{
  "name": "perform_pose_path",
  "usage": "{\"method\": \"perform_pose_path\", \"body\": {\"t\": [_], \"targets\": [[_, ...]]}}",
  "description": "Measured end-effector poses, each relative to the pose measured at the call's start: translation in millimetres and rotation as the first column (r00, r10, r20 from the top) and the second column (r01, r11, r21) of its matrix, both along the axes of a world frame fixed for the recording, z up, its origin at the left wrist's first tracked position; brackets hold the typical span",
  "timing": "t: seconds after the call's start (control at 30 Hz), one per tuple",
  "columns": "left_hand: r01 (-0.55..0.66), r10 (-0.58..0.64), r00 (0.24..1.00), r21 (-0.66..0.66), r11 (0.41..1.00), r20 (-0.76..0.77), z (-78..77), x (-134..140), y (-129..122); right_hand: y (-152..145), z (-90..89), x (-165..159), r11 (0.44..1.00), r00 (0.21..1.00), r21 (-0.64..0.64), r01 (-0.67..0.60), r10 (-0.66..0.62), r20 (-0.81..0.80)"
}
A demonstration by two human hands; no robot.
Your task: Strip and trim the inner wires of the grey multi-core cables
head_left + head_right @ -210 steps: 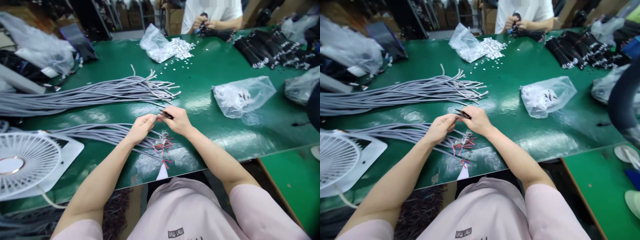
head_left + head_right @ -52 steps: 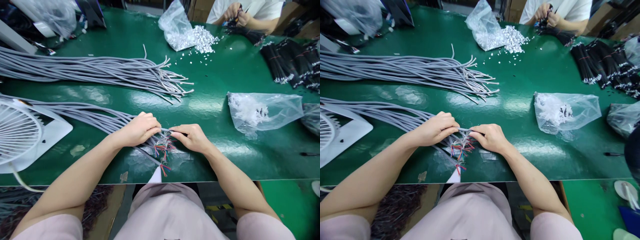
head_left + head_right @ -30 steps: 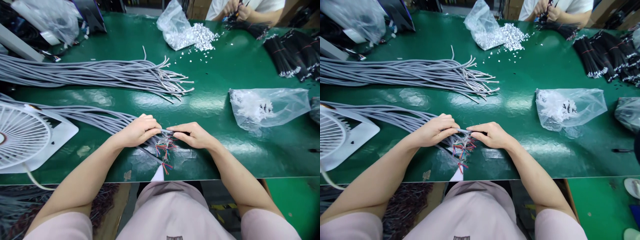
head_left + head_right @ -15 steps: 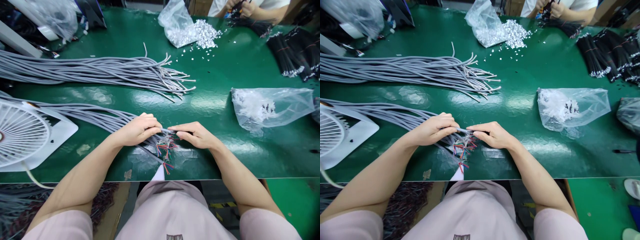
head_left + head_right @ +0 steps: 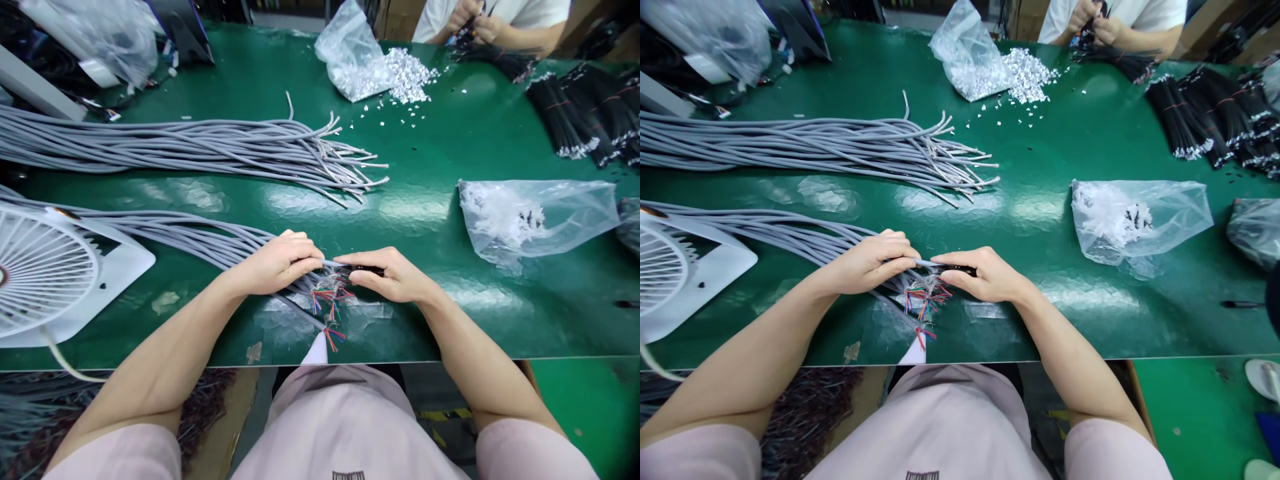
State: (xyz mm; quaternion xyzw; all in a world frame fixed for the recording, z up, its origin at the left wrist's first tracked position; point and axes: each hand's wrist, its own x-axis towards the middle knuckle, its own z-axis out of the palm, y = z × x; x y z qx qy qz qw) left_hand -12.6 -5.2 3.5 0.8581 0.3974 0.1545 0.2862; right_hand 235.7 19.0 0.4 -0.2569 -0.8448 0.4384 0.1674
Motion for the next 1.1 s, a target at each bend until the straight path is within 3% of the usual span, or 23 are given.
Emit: {"method": "perform_pose_path", "body": {"t": [0.23,0.4,1.1], "targets": [[-0.028,0.029,1.0,0.069,0.997,-0.01,-3.7,2.1,-0.8,-2.8,1.5,7.2,0.979,0.99,0.2,0.032,-0.059,0.13],[-0.04,0.044,0.998,0.091,0.995,-0.039,-5.7,2.9,-1.1,-5.5,3.0,7.7,0.961,0.975,0.276,0.026,-0.086,0.206],[-0.054,0.052,0.999,0.141,0.989,0.015,-5.8,2.1,-1.1,-10.5,5.1,6.8,0.942,0.961,0.333,0.047,-0.134,0.243]]}}
